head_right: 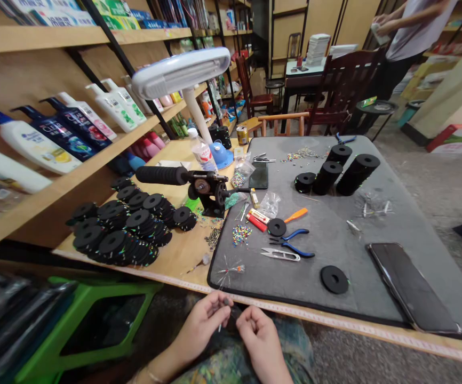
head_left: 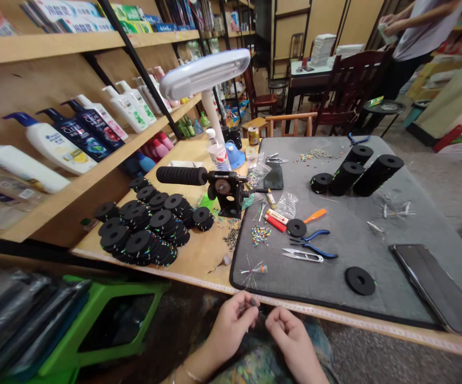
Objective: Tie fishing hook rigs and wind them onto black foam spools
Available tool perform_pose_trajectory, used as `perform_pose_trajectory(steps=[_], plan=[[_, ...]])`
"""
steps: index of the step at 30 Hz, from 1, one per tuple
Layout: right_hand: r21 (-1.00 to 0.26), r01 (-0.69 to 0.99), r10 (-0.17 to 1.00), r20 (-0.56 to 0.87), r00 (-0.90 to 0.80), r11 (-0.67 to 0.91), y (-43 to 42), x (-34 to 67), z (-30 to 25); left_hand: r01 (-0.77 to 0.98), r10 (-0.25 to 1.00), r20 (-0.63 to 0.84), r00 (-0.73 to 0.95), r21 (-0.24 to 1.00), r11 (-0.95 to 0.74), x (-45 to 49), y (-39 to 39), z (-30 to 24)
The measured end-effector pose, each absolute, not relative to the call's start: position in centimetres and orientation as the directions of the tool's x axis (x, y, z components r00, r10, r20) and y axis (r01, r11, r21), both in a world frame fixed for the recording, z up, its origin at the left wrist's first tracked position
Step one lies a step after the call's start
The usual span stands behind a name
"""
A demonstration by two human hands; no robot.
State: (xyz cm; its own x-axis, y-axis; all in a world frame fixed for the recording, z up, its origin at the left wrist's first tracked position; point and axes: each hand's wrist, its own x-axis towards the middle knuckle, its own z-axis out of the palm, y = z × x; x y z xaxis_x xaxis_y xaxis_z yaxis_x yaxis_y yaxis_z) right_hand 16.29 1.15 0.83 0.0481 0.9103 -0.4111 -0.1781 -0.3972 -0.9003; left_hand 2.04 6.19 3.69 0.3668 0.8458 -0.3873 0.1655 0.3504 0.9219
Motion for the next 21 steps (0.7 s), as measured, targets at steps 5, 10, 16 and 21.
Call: perform_pose_trajectory(steps=[5, 10, 16, 21], plan=[[-0.909, -0.159, 0.914, -0.400, 0.072, -0.385, 1.09, 16.24, 1.15, 0.181, 0.848, -0.415, 0.329, 0.909, 0.375, 2.19, 6.31, 3.98], [-0.922, -0.128, 0.922, -0.378, 0.086, -0.366, 0.78, 16.43, 1.08, 0.199, 0.861, -0.388, 0.330, 0.920, 0.339, 2.10, 6.14, 3.77], [-0.925, -0.091, 0.923, -0.376, 0.084, -0.368, 0.39, 16.28, 0.57, 0.168, 0.882, -0.365, 0.297, 0.930, 0.328, 2.17, 5.67, 3.71], [-0.927, -0.099, 0.924, -0.371, 0.095, -0.362, 0.28, 16.34, 0.33, 0.201, 0.895, -0.351, 0.276, 0.931, 0.304, 2.08, 5.55, 3.66]])
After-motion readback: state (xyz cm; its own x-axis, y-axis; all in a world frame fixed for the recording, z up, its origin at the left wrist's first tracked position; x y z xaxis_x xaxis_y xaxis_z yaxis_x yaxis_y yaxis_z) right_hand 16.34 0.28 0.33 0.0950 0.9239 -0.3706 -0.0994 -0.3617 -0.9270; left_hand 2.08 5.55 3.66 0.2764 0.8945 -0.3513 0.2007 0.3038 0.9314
